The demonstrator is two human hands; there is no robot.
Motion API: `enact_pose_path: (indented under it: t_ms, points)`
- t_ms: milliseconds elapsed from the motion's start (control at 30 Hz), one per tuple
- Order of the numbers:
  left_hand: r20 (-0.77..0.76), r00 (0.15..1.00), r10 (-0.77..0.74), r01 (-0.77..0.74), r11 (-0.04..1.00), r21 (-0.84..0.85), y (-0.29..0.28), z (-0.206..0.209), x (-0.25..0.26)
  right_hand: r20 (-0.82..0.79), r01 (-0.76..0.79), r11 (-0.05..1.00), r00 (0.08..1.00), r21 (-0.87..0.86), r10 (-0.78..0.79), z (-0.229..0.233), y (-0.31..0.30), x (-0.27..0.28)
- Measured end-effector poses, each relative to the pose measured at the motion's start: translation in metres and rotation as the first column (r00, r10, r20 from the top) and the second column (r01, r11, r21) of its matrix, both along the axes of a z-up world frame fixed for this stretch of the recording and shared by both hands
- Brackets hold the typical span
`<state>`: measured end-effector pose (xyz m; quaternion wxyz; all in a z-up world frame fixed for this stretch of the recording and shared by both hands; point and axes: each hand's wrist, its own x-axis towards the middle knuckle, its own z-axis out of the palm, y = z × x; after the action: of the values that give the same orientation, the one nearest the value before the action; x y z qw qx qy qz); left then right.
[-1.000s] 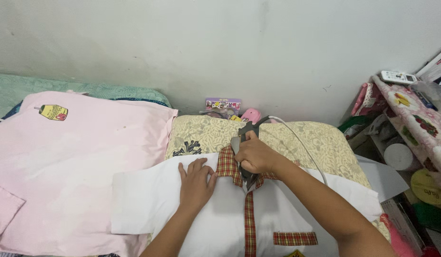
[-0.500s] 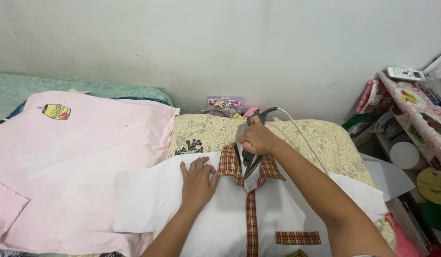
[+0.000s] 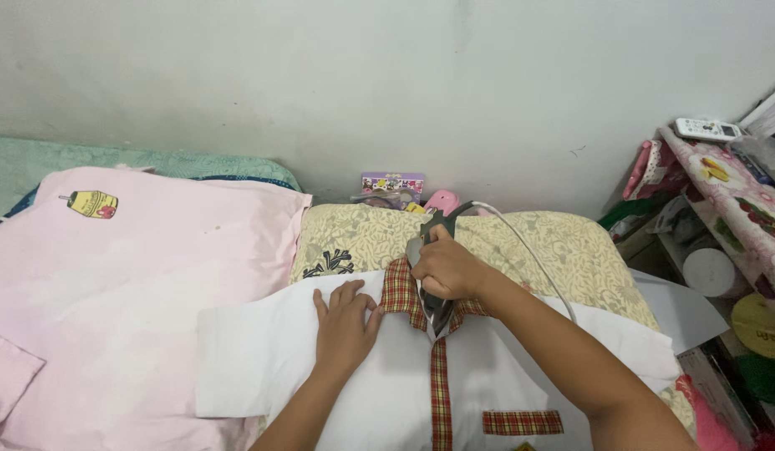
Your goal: The person irons a white short-sleeved shirt with a plaid collar and trim on a bed. They use an electric iron to smooth the collar, front placket, chest, and sleeves, adjusting the fabric with their left hand as needed.
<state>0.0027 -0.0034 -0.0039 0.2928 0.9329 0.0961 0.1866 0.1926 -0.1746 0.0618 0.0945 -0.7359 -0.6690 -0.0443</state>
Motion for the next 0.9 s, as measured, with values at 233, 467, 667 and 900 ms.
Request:
enact_pose_path:
  t_ms: [233,467,667,900]
  points:
    - [0.0,1.0,-0.006,0.006,1.0,0.011,0.0,-0.002,0.001,-0.094,0.199,0.98,0.976,0.019,-0.196,-0.037,0.016,0.077]
    - [0.03,1.0,-0.006,0.006,1.0,-0.004,0.001,-0.004,-0.001,0.238,0.711,0.699,0.695,-0.083,-0.679,-0.064,-0.007,0.153]
    - [0.035,0.999,-0.004,0.004,1.0,0.004,0.002,-0.006,0.0,0.072,0.922,0.354,0.368,-0.16,-0.927,-0.039,-0.043,0.154]
    - [0.032,0.999,-0.002,0.003,1.0,-0.004,0.002,-0.004,0.0,-0.024,0.97,0.064,0.06,-0.236,-0.998,-0.008,-0.098,0.14]
